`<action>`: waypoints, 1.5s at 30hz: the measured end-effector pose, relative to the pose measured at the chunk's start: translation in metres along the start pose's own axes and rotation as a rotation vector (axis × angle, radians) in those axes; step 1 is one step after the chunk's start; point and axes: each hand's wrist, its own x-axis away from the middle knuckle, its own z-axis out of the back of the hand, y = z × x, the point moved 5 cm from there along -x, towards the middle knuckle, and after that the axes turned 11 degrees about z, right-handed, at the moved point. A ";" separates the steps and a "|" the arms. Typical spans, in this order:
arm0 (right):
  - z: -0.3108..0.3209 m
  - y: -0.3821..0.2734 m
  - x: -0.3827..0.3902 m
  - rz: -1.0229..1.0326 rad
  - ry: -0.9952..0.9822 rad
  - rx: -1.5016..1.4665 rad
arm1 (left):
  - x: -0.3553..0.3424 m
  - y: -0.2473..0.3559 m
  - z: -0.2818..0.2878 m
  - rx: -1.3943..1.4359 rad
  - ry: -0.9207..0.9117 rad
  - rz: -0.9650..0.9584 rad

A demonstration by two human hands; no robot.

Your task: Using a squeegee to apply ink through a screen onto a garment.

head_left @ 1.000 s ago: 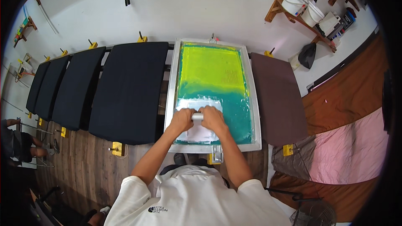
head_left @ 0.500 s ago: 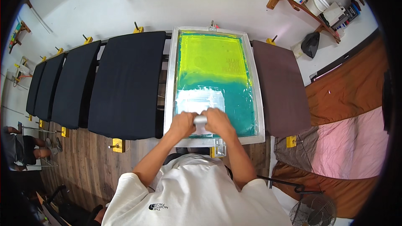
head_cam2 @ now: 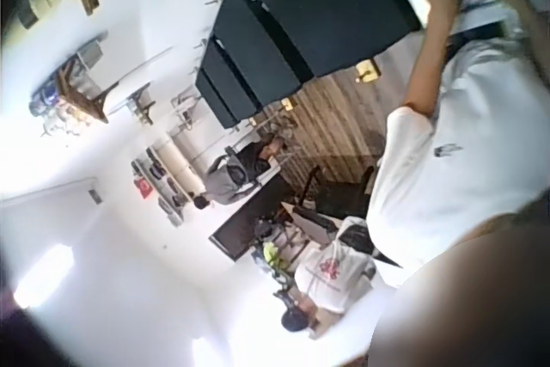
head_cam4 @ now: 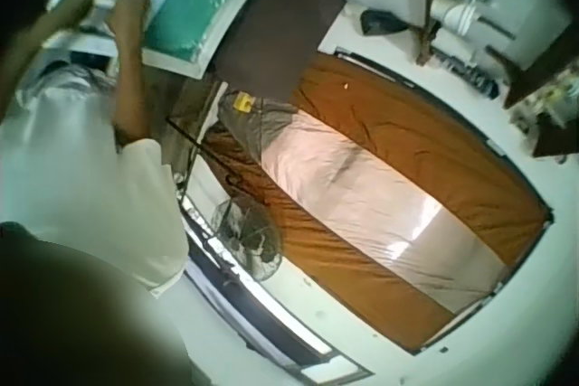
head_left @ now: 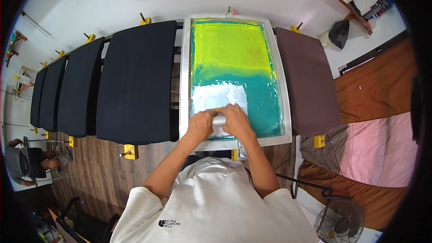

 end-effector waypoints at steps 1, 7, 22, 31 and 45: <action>-0.001 -0.006 0.009 -0.002 0.000 -0.001 | 0.011 0.002 -0.001 0.027 0.003 -0.008; 0.000 -0.018 0.039 -0.060 -0.067 -0.017 | 0.039 0.018 0.007 0.019 -0.106 0.040; -0.014 -0.028 0.057 0.018 -0.017 0.066 | 0.068 0.007 -0.022 -0.081 0.066 -0.101; 0.018 0.005 -0.026 -0.044 -0.186 0.132 | -0.024 0.003 0.011 -0.090 -0.042 0.011; -0.001 -0.001 0.022 -0.021 -0.093 -0.007 | 0.025 0.012 -0.004 0.037 0.000 -0.065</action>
